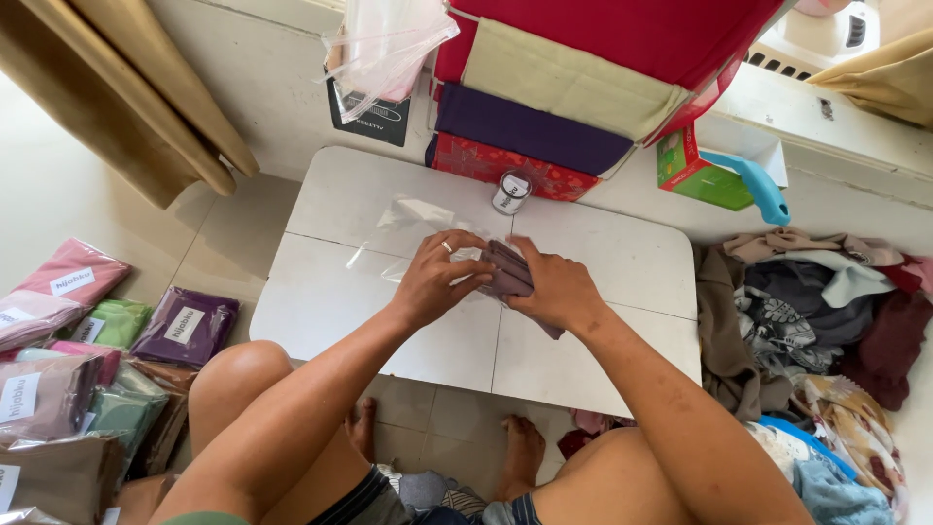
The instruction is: The person folds a brown piece of fabric on a white table using a lint roller to smooth it. They then place the folded fabric into a clear plastic bag and seal it.
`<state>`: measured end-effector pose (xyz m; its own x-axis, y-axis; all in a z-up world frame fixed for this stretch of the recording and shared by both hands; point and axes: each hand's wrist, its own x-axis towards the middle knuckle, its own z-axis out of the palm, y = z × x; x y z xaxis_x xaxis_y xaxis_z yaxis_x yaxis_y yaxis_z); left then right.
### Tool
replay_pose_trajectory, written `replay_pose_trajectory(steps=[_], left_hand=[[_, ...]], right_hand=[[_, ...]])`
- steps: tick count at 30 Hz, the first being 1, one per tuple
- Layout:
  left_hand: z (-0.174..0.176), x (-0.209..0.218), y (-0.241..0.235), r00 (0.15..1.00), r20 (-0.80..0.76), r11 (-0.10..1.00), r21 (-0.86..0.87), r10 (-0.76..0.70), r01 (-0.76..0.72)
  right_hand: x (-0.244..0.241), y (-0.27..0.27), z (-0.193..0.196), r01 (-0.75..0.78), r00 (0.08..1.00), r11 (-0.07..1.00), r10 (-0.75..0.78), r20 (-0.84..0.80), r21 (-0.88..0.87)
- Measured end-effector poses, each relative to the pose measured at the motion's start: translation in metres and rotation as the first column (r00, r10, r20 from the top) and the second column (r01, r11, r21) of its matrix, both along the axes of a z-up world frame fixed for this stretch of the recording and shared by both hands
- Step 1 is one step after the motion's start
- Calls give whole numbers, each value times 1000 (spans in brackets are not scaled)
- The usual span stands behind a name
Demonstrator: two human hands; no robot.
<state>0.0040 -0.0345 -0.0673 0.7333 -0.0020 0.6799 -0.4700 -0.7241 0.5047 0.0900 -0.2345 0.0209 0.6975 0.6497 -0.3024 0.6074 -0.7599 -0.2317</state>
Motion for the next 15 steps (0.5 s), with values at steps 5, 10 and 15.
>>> replay_pose_trajectory(steps=[5,10,15], left_hand=[[5,-1,-16,983,125,986,79,133,-144],[8,-6,-31,884,50,813,-418,465,-405],[3,-2,-60,961,-239,-403,-873,-137,-275]], right_hand=[[-1,-2,-2,14,997,997,-19,69,73],[-6,6,24,132,989,972,-141,34,195],[-22,16,41,178,984,944,-173,-42,278]])
